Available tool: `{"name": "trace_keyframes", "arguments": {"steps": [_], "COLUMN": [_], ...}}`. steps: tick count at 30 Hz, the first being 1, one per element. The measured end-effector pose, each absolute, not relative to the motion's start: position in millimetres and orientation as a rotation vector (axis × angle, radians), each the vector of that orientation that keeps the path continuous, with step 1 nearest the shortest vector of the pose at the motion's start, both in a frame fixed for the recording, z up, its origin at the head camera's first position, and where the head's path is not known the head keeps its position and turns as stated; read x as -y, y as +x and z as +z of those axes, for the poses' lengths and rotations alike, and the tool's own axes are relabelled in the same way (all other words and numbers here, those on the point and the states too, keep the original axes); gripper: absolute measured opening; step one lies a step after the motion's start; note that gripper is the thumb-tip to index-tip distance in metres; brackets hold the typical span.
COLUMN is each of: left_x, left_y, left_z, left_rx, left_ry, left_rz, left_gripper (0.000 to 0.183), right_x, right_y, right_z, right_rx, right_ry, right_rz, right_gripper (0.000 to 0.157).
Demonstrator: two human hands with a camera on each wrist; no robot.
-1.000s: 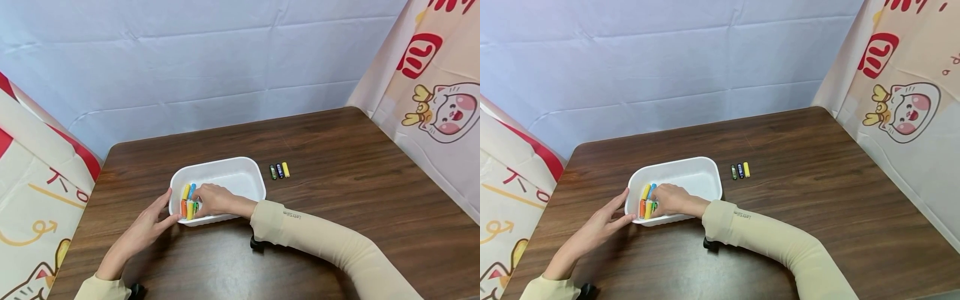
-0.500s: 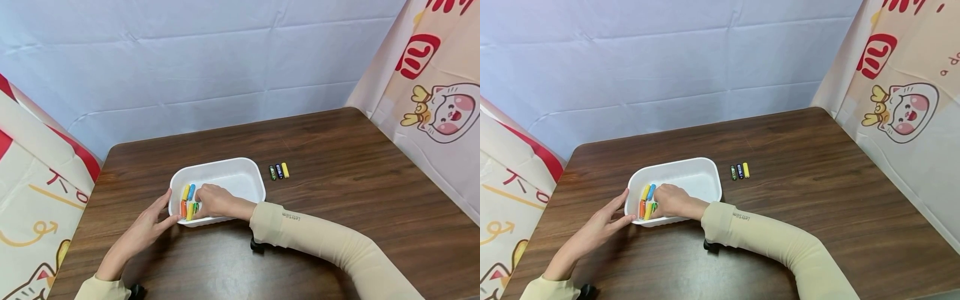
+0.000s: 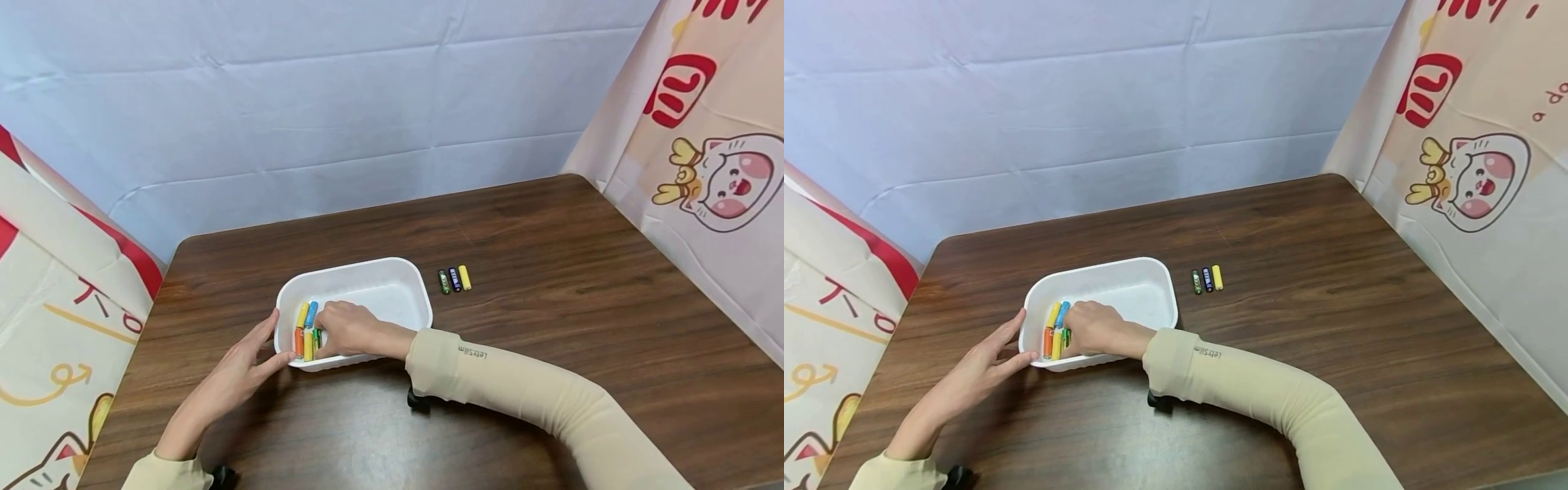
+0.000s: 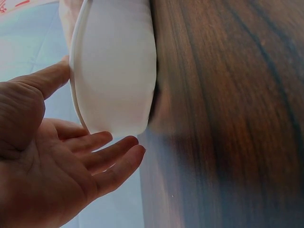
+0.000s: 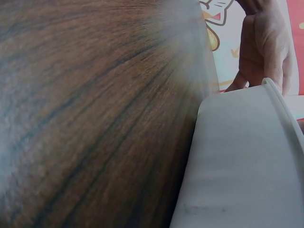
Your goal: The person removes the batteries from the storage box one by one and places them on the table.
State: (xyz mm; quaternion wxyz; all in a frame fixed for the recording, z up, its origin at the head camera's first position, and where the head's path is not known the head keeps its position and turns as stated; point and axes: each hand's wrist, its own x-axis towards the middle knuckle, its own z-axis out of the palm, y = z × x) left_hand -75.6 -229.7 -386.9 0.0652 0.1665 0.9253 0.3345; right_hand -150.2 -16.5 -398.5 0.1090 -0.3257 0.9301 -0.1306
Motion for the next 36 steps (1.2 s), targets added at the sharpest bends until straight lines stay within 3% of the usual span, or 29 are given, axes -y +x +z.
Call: {"name": "trace_keyframes", "arguments": {"steps": [14,19,22,29,36], "left_x": [230,230,230,230,229], "left_y": [-75,-75,-76,-76,-76], "left_z": [-386,-387,-387,-385,-384], "left_rx": [-2.783,-2.780,-2.786,-2.782,-2.791], "left_ry": [0.489,0.484,0.489,0.472,0.467], "left_rz": [1.019,1.019,1.013,0.993,0.977], "left_gripper": [0.084,0.084,0.084,0.085,0.087], "right_x": [16,11,4,-34,-97], "right_y": [-151,-151,-152,-158,-162], "right_z": [-398,-394,-389,-362,-335], "right_rx": [-2.781,-2.836,-2.860,-2.828,-2.804], "right_ry": [-0.985,-0.999,-1.000,-0.961,-0.966], "right_rz": [-0.336,-0.455,-0.602,-1.066,-1.364], "right_gripper": [0.032,0.025,0.031,0.040,0.032]}}
